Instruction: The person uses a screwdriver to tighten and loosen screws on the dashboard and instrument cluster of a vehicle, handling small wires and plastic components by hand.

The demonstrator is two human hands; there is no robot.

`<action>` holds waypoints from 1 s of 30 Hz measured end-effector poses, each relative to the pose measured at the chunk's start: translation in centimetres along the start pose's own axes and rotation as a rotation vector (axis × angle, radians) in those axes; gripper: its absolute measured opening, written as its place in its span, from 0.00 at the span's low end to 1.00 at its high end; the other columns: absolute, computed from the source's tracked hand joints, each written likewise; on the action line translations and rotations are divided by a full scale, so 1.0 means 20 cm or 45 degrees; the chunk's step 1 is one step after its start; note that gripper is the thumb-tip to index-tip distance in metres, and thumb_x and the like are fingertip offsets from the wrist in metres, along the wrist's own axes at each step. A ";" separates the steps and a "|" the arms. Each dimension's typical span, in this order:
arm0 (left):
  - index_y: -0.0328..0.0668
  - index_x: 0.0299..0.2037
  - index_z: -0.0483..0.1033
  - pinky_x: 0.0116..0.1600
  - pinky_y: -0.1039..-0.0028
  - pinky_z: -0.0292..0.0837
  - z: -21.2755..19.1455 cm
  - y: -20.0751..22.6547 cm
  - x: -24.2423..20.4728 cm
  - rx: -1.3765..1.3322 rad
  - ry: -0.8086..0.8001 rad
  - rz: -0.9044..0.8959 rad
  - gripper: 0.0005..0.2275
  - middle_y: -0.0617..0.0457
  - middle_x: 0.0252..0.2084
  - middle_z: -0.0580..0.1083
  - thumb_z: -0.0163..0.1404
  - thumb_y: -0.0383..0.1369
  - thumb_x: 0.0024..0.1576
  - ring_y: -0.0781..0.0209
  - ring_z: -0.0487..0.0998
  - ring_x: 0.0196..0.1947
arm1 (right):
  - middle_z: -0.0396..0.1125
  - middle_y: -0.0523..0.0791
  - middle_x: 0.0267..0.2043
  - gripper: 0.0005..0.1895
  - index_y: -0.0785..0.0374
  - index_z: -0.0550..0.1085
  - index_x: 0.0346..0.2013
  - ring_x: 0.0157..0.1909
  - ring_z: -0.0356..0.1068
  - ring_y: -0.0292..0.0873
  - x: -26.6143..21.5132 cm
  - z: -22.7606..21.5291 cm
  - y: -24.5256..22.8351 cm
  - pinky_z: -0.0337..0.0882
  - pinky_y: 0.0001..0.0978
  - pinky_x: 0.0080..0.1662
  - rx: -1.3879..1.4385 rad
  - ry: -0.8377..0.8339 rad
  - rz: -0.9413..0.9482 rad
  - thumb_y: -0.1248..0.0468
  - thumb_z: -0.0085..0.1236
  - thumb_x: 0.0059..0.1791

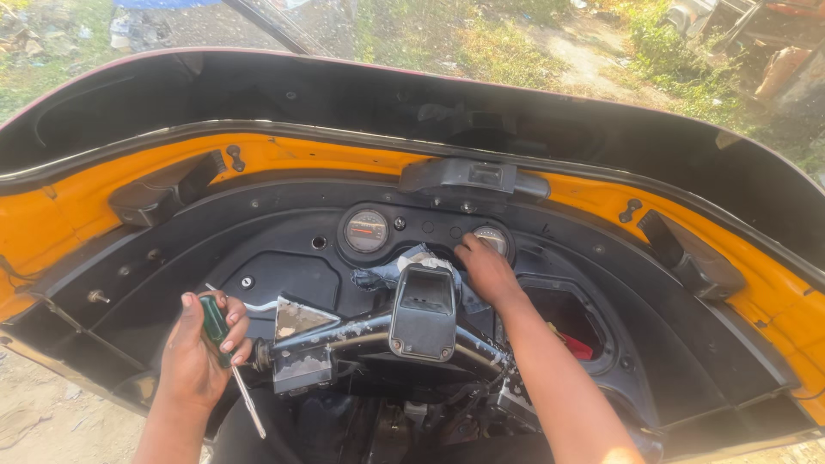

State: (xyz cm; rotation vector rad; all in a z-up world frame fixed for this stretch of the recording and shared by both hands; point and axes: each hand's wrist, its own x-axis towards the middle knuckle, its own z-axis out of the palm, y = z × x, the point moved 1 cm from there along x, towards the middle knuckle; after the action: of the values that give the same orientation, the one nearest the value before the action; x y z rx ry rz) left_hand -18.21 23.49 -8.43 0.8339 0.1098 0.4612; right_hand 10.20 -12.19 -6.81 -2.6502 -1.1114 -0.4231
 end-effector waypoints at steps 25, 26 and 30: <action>0.40 0.44 0.66 0.32 0.74 0.60 -0.04 -0.02 0.00 -0.049 -0.086 0.073 0.20 0.52 0.36 0.62 0.42 0.51 0.71 0.66 0.61 0.28 | 0.64 0.52 0.53 0.17 0.63 0.76 0.48 0.58 0.65 0.56 -0.01 -0.03 0.00 0.68 0.47 0.54 0.087 0.009 0.131 0.71 0.59 0.44; 0.40 0.44 0.66 0.32 0.74 0.60 -0.04 -0.02 0.00 -0.049 -0.084 0.076 0.19 0.52 0.36 0.62 0.41 0.51 0.71 0.66 0.61 0.28 | 0.64 0.52 0.53 0.16 0.63 0.76 0.47 0.58 0.65 0.55 0.00 -0.03 0.00 0.68 0.47 0.55 0.074 0.015 0.143 0.71 0.58 0.45; 0.40 0.44 0.66 0.32 0.74 0.59 -0.04 -0.02 0.00 -0.047 -0.066 0.061 0.19 0.52 0.36 0.62 0.39 0.50 0.73 0.66 0.61 0.27 | 0.65 0.50 0.53 0.16 0.60 0.77 0.47 0.59 0.67 0.53 0.00 0.00 0.01 0.69 0.45 0.57 0.001 -0.018 0.136 0.73 0.56 0.45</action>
State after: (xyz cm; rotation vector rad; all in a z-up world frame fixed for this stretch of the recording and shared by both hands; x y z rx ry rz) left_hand -18.34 23.79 -9.18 0.8132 0.0332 0.4850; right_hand 10.36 -12.39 -6.75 -2.7005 -0.9677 -0.3832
